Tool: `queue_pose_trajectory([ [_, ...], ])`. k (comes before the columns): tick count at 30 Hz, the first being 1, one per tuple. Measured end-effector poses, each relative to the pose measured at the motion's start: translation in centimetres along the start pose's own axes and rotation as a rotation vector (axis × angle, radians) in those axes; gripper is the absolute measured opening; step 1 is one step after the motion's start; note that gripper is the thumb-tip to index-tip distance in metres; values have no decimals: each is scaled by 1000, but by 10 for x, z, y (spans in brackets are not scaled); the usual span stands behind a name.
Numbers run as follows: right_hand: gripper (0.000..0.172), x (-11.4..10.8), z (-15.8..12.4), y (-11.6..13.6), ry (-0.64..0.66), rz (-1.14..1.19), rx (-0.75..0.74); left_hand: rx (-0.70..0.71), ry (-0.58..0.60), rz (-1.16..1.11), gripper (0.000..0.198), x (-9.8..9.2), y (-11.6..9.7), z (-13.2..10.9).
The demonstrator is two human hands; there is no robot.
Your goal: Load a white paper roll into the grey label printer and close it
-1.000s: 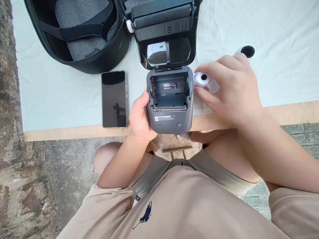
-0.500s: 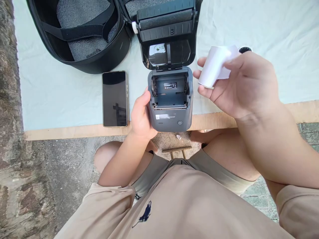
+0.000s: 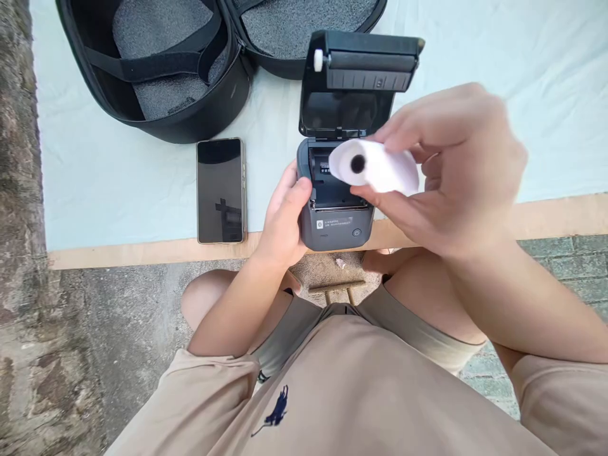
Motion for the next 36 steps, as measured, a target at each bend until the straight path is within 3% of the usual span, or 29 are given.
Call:
queue_pose_trajectory([
  [5, 20, 13, 1, 5, 54, -246, -12, 38, -37, 73, 26, 1, -4, -2],
  [11, 23, 17, -3, 7, 75, -184, -103, 72, -55, 87, 17, 1, -7, -3],
  [20, 27, 24, -9, 10, 125, -197, -102, 60, -87, 62, 16, -1, -7, -4],
  [28, 25, 11, -4, 2, 123, -175, -45, 73, -9, 73, 24, 3, -6, -3],
  [36, 32, 5, -4, -1, 79, -244, -36, 60, -33, 90, 28, 0, -5, -4],
])
Point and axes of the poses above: each hand's wrist, its own z-axis towards the middle knuckle, its own x-axis out of the palm, y = z × x, the point moved 9 cm from there along z, towards the middle knuckle, and after that the axes turned 5 degrees about -y, right-handed, at the moved point
